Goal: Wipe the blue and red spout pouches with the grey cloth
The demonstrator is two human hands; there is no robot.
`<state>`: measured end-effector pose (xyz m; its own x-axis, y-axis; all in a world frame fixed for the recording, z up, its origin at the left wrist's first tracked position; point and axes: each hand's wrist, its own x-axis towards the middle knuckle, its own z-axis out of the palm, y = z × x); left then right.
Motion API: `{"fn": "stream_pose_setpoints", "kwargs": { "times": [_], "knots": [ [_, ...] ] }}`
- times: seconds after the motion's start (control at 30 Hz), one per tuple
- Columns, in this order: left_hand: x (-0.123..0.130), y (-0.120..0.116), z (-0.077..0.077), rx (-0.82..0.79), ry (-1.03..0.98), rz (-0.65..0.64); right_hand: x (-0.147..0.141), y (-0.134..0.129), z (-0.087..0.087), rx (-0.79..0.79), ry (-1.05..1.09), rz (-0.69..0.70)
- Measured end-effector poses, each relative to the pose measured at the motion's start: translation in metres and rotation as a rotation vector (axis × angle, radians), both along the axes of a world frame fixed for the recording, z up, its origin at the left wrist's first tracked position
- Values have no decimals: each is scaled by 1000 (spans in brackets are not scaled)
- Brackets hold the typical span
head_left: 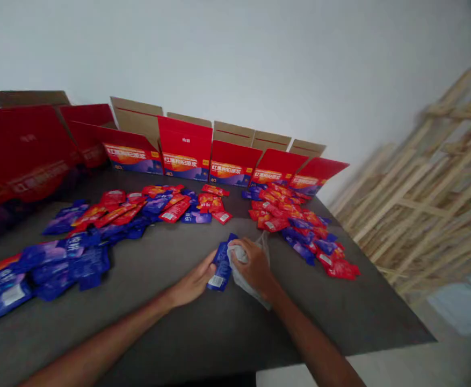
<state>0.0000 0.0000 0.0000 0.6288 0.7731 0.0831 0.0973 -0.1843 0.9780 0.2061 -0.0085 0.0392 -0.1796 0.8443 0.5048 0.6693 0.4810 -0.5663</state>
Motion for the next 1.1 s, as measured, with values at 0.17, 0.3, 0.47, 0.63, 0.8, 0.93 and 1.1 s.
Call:
{"fn": "stream_pose_setpoints", "kwargs": {
  "times": [0.17, 0.3, 0.47, 0.63, 0.8, 0.93, 1.1],
  "knots": [
    [0, 0, -1, -6, 9, 35, 2, 1, 3, -31, -57, 98],
    [2, 2, -5, -13, -29, 125, -2, -6, 5, -82, -142, 330],
    [4, 5, -2, -71, -115, 165, -3, -6, 4, -67, -166, 324],
    [11, 5, 7, -323, -272, 133, 3, 4, 0, 29, 7, 53],
    [17, 3, 13, -591, -464, 224, 2, 5, 0, 34, 145, 11],
    [14, 0, 13, -662, -409, 228, -6, 0, 0, -14, 158, 108],
    [6, -7, 17, -336, -188, 121, -14, -9, -3, -20, 160, 218]
  ]
}}
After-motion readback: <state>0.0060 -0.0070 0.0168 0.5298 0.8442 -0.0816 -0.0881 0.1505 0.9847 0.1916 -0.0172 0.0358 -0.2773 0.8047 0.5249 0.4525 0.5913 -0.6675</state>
